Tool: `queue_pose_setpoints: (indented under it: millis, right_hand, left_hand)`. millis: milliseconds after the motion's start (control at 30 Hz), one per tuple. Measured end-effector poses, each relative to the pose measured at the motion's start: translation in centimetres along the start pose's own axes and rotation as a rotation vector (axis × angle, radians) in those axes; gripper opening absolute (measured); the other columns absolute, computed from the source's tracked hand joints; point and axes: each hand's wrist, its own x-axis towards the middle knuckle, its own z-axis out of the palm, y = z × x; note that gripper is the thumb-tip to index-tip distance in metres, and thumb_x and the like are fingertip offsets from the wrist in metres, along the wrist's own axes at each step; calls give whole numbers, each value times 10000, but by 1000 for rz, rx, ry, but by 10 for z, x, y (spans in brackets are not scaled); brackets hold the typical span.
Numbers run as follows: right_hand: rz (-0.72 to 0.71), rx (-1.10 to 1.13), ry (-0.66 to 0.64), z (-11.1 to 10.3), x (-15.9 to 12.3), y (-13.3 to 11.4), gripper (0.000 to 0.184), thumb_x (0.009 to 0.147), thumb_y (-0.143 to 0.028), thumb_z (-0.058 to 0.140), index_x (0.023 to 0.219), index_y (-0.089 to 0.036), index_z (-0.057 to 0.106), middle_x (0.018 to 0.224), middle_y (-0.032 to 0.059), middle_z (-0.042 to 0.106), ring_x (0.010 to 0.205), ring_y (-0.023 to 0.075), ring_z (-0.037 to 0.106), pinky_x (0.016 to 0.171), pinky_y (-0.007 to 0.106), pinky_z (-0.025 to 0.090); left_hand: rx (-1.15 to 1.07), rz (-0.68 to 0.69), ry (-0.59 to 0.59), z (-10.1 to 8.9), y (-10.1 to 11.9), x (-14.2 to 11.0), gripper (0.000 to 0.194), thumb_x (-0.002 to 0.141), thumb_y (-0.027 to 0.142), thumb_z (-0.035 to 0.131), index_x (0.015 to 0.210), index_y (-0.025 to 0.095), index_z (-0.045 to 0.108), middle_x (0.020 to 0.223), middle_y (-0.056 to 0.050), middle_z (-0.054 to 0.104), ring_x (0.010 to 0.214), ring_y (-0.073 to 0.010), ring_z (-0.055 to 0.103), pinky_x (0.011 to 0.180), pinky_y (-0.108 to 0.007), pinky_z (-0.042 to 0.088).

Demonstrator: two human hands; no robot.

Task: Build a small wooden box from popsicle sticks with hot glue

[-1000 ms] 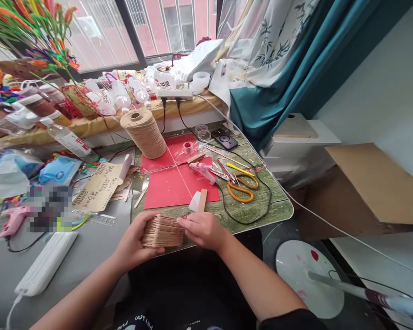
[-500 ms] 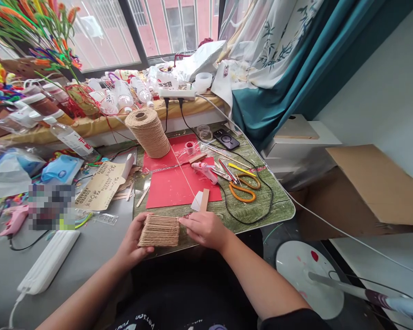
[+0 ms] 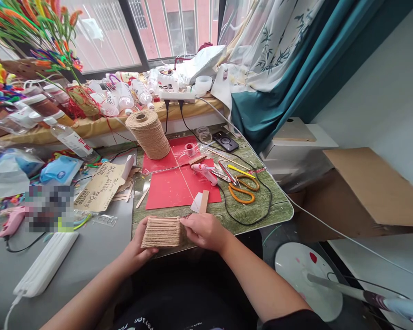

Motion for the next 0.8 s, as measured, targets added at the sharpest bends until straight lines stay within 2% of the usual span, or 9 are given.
queue_pose_setpoints:
  millis: [133, 233, 300, 367, 467, 533, 633, 700, 800]
  right_hand:
    - [41, 25, 13, 1, -4, 3, 433, 991, -106, 584, 1407, -220, 542, 919, 52, 743, 804, 184, 720, 749, 316, 608]
    - [53, 23, 15, 0, -7, 5, 425, 993, -122, 587, 1404, -227, 556, 903, 43, 732, 776, 178, 707, 741, 312, 600]
    - [49, 18, 15, 0, -7, 5, 426, 992, -126, 587, 1405, -231, 562, 886, 37, 725, 766, 178, 704, 745, 313, 601]
    - [42, 7, 17, 0, -6, 5, 436, 989, -122, 589, 1411, -227, 560, 876, 36, 724, 761, 182, 702, 744, 316, 602]
    - [35, -2, 2, 0, -6, 5, 446, 983, -115, 589, 1419, -205, 556, 911, 56, 735, 796, 194, 709, 754, 328, 607]
    - [42, 3, -4, 0, -6, 5, 438, 985, -114, 584, 1414, -197, 563, 933, 68, 739, 820, 199, 715, 764, 334, 612]
    - [52, 28, 0, -2, -5, 4, 442, 995, -113, 569, 1427, -207, 559, 963, 71, 748, 851, 197, 721, 793, 339, 619]
    - [48, 40, -4, -3, -3, 4, 459, 1002, -113, 559, 1450, -211, 546, 994, 78, 752, 880, 199, 724, 817, 346, 624]
    - [27, 37, 1, -3, 0, 3, 475, 1007, -113, 554, 1473, -204, 533, 1011, 89, 750, 893, 205, 723, 821, 354, 628]
  left_hand:
    - [69, -97, -74, -4, 17, 5, 768, 931, 451, 738, 1527, 264, 291, 1481, -165, 496, 1376, -361, 539, 1161, -538, 458]
    - [244, -88, -34, -12, 37, 9, 882, 879, 398, 797, 1583, 280, 279, 1582, -176, 425, 1463, -390, 470, 1214, -593, 396]
    - [399, -11, 20, -16, 52, 14, 1058, 827, 415, 845, 1650, 283, 193, 1650, -189, 358, 1518, -427, 393, 1229, -640, 353]
    - [530, 88, 39, -14, 69, 21, 1148, 799, 472, 867, 1683, 284, 159, 1665, -191, 367, 1525, -449, 372, 1225, -666, 333]
    - [622, 207, -18, -3, 87, 36, 1064, 786, 541, 861, 1655, 279, 306, 1565, -171, 534, 1424, -451, 493, 1201, -668, 330]
    - [642, 216, -46, 7, 91, 46, 1013, 744, 567, 881, 1591, 247, 428, 1459, -173, 629, 1309, -458, 583, 1134, -663, 383]
    - [655, 217, -52, 14, 86, 53, 805, 750, 567, 877, 1420, 240, 573, 1324, -147, 699, 1186, -423, 654, 1027, -595, 462]
    - [659, 228, -28, 13, 80, 53, 740, 769, 575, 863, 1368, 248, 578, 1306, -134, 699, 1174, -395, 660, 1012, -557, 475]
    - [657, 249, 13, 7, 74, 47, 772, 775, 581, 862, 1392, 258, 530, 1329, -138, 681, 1197, -382, 649, 1035, -542, 474]
